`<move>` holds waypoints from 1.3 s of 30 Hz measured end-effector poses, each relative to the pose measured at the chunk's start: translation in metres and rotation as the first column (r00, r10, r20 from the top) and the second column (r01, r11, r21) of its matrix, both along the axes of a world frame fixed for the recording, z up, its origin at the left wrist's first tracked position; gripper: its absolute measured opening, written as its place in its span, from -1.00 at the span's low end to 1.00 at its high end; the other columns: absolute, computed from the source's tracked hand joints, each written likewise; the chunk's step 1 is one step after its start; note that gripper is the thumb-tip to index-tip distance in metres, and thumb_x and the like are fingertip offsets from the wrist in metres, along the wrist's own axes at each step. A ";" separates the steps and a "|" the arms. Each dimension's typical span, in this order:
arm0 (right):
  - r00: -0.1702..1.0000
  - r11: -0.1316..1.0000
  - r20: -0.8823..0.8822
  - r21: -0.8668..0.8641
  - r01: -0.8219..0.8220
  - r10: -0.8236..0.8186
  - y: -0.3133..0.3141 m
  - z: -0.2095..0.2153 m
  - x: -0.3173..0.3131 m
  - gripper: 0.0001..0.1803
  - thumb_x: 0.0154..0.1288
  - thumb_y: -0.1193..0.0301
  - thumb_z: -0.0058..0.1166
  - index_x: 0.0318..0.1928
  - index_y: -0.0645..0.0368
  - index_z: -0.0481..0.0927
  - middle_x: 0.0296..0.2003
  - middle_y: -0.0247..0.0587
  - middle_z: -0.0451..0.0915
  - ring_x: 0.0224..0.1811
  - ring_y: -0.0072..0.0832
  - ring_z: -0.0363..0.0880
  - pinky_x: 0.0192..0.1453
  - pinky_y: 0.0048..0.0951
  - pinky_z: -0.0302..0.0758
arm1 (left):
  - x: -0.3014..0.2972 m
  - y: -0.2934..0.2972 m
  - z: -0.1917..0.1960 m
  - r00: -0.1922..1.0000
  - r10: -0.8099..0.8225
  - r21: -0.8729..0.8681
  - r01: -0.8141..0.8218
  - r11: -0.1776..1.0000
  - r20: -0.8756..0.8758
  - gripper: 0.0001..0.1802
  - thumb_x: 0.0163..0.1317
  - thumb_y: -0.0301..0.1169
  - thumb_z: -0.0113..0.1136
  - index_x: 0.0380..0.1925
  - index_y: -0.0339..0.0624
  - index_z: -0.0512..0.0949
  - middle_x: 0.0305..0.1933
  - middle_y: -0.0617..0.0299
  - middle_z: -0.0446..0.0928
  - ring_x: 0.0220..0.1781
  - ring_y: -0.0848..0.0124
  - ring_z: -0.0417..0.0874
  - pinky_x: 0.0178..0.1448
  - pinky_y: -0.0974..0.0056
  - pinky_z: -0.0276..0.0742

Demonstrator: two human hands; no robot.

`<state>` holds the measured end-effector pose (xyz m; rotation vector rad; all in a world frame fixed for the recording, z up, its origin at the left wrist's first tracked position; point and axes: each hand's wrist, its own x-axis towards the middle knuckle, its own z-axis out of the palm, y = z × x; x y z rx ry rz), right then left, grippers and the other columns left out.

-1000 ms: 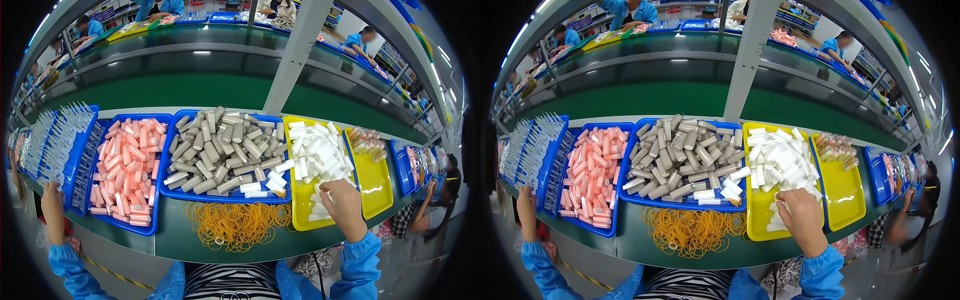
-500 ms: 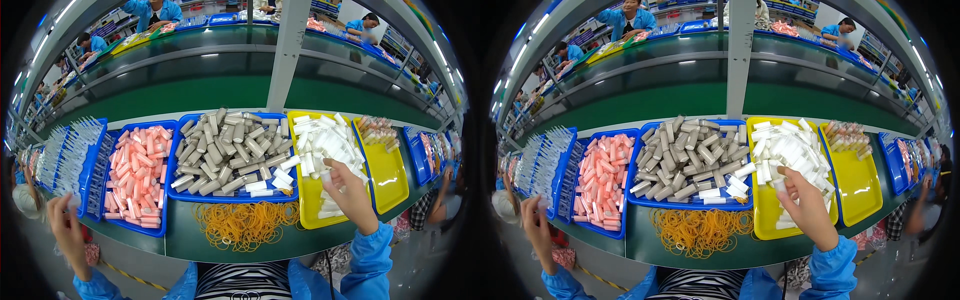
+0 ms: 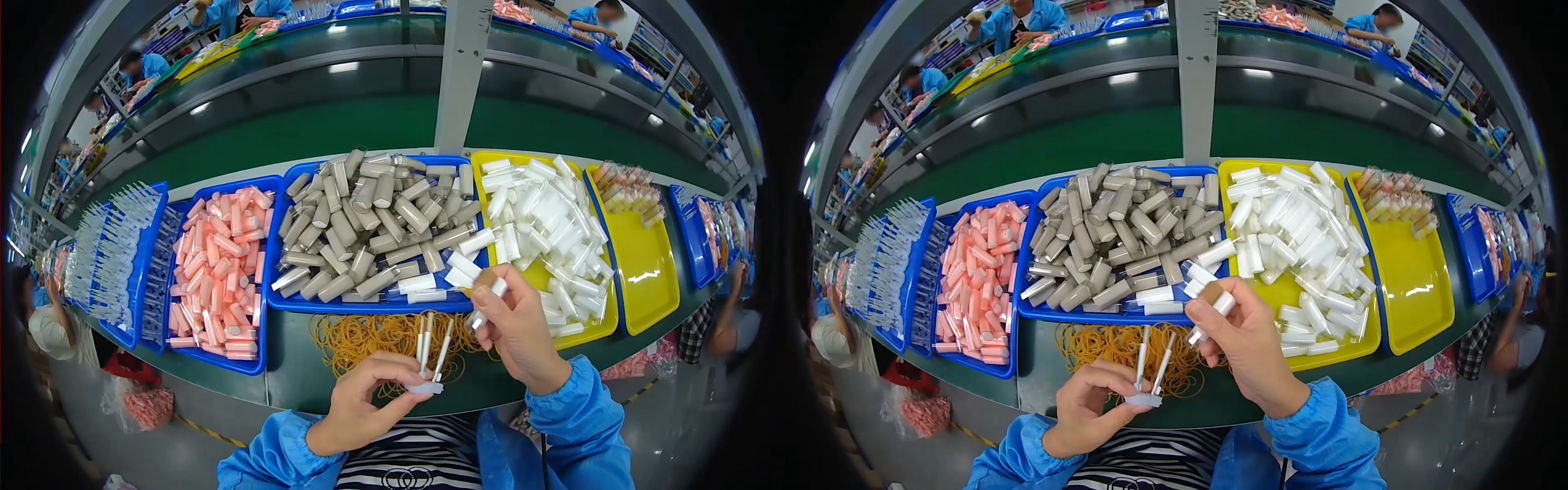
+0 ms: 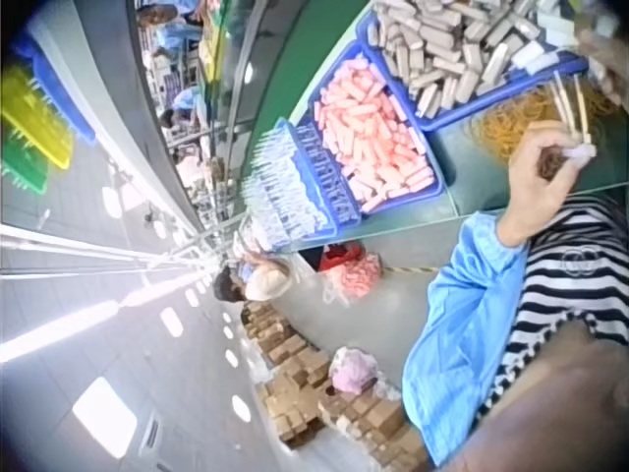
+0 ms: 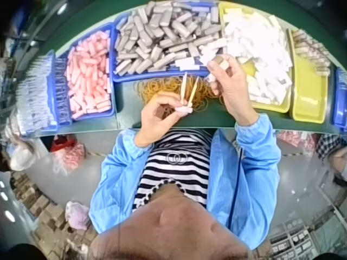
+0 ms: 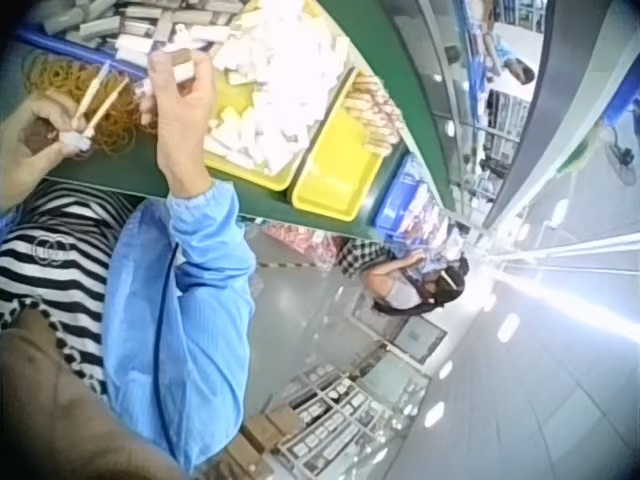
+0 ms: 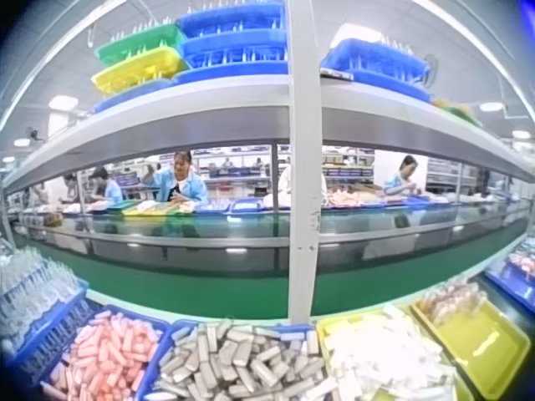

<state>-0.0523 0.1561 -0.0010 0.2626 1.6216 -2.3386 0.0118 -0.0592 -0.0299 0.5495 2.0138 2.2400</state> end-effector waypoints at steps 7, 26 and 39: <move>0.806 0.871 -0.535 0.489 0.050 0.254 -0.023 -0.007 0.013 -0.64 0.17 0.32 0.39 -0.22 0.18 0.46 -0.44 -0.25 0.52 -0.53 -0.49 0.57 -0.50 -0.50 0.49 | 0.000 0.008 -0.007 0.990 0.037 0.097 -0.050 0.994 0.135 -0.67 0.21 -0.70 0.25 -0.07 -0.32 0.37 -0.01 0.02 0.51 0.04 0.33 0.63 0.12 0.27 0.63; 0.994 0.979 0.048 -0.178 0.102 -0.095 -0.022 0.003 -0.001 -0.53 0.48 0.44 -0.03 0.33 0.21 0.25 -0.12 -0.08 0.59 -0.03 -0.39 0.63 0.05 -0.37 0.57 | 0.013 -0.008 -0.005 0.990 -0.005 0.275 -0.034 0.961 0.139 -0.70 0.22 -0.74 0.20 -0.05 -0.40 0.47 0.01 -0.09 0.51 0.07 0.17 0.66 0.16 0.15 0.63; 0.998 0.995 -0.060 -0.090 -0.029 0.023 -0.024 -0.006 0.011 -0.55 0.44 0.43 0.05 0.26 0.23 0.31 -0.10 -0.08 0.66 -0.13 -0.52 0.62 -0.02 -0.47 0.54 | 0.013 -0.006 -0.004 0.988 -0.002 0.286 -0.042 0.957 0.154 -0.71 0.24 -0.73 0.18 -0.04 -0.40 0.45 0.04 -0.10 0.51 0.08 0.17 0.65 0.17 0.13 0.62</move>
